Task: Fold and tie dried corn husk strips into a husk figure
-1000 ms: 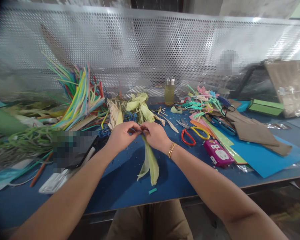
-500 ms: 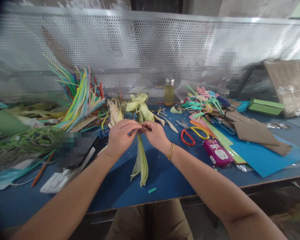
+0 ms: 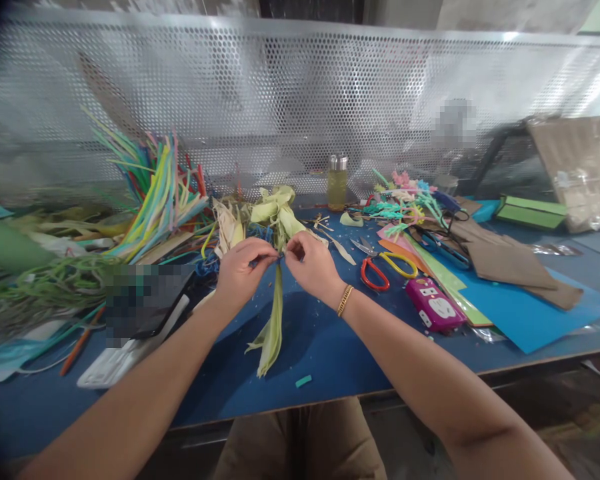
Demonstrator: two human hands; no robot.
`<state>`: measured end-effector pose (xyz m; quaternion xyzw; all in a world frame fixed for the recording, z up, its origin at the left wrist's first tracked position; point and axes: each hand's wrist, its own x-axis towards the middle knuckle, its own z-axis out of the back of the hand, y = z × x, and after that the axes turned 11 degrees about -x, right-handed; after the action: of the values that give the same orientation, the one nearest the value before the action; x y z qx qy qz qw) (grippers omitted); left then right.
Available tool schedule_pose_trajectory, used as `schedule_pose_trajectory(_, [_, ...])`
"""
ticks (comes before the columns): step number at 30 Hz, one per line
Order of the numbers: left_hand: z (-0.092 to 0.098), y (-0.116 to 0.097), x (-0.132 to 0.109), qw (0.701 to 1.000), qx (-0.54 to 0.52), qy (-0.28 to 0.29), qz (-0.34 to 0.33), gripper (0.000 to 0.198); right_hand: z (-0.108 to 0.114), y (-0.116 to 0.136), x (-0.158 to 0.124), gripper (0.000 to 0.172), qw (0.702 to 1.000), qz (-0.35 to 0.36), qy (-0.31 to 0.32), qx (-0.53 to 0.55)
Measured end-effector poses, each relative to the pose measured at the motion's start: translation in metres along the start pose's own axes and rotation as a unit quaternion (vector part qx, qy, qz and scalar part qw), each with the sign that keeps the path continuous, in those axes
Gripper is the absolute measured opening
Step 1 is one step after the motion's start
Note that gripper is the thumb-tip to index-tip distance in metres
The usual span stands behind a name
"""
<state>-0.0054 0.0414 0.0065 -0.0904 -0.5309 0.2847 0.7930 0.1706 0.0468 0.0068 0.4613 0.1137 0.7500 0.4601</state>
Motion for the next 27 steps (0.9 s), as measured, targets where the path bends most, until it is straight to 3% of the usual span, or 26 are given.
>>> schedule_pose_trajectory(7, [0.001,0.005,-0.001,1.000,-0.006,-0.013,0.011,0.009,0.003,-0.001,0.002,0.010,0.997,0.073,0.029,-0.010])
schedule_pose_trajectory(14, [0.000,0.008,-0.001,0.999,-0.025,-0.018,0.040,0.006,0.012,0.001,0.006,0.002,0.998,0.045,0.032,-0.035])
schedule_pose_trajectory(21, [0.009,0.006,0.004,0.998,-0.017,-0.008,0.062,0.007,0.030,-0.005,0.015,0.007,0.993,0.068,0.090,-0.043])
schedule_pose_trajectory(27, [0.015,0.010,0.005,0.993,-0.011,0.058,0.097,0.009,0.037,-0.011,0.020,0.009,0.998,0.015,0.062,0.011])
